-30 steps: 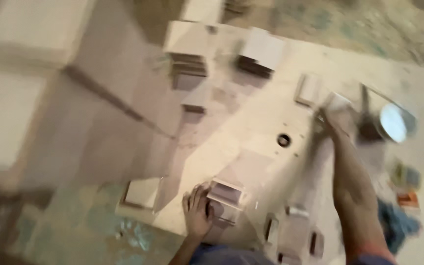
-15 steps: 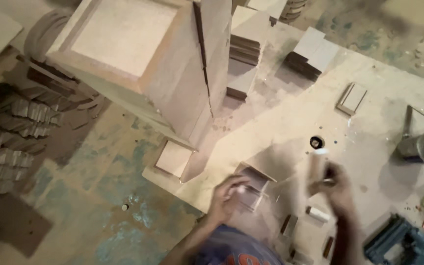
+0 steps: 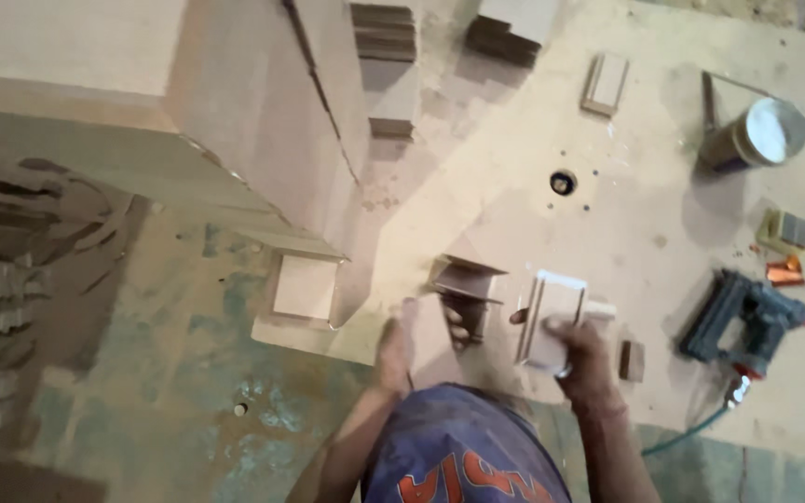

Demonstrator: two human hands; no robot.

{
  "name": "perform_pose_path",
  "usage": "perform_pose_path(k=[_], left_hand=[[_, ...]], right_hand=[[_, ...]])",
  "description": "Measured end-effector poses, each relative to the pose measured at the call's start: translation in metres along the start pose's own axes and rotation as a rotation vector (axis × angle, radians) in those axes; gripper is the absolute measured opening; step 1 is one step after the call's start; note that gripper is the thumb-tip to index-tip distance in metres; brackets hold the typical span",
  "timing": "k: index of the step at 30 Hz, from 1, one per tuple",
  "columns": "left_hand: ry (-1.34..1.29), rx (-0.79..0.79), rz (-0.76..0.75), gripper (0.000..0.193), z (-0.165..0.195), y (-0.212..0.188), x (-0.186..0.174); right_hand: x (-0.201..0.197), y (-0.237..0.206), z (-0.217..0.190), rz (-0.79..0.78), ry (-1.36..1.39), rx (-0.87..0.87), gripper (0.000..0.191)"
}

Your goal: The person assembles small wooden boxes by hand, applying glue to the edges and using a pneumatic nail gun to fasten the pieces together. The person repeatedly picks up wooden parts, aligns them, applies adhesive, and secures them with nails.

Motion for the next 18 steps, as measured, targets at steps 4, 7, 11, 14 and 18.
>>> perform_pose_path(k=[4,7,11,14,18], left_hand=[[-0.073,0.022,0.49,0.079,0.004,-0.006,-0.066],[-0.251,0.124,-0.103,0.056,0.014,-0.002,-0.091],[-0.416,-0.04,-0.084,0.094,0.026,-0.004,-0.075],[-0.265,0.006,0.066,0.105,0.037,-0.004,-0.045],[-0.128,-0.014,0.158,0.089,0.057,0.001,-0.03]], right_hand=[[-0.037,-0.001,0.019,-0.102,0.365,-0.141,0.065],[-0.048,0.003,0.026,-0.164,0.395,-0.234,0.077],[-0.047,0.028,0.039,0.072,-0.338,-0.2,0.08],[-0.043,0.048,0.056,0.151,-0.678,-0.067,0.067],[-0.031,0.075,0.065,0.022,-0.841,-0.444,0.05]])
Point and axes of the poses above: each hand's wrist, its own y-axis towards the middle knuckle, its own x-axis out of the palm, z = x × y, the point moved 1 cm from there along y, towards the middle knuckle, and after that the axes turned 10 degrees about -y, right-handed, at the moved point
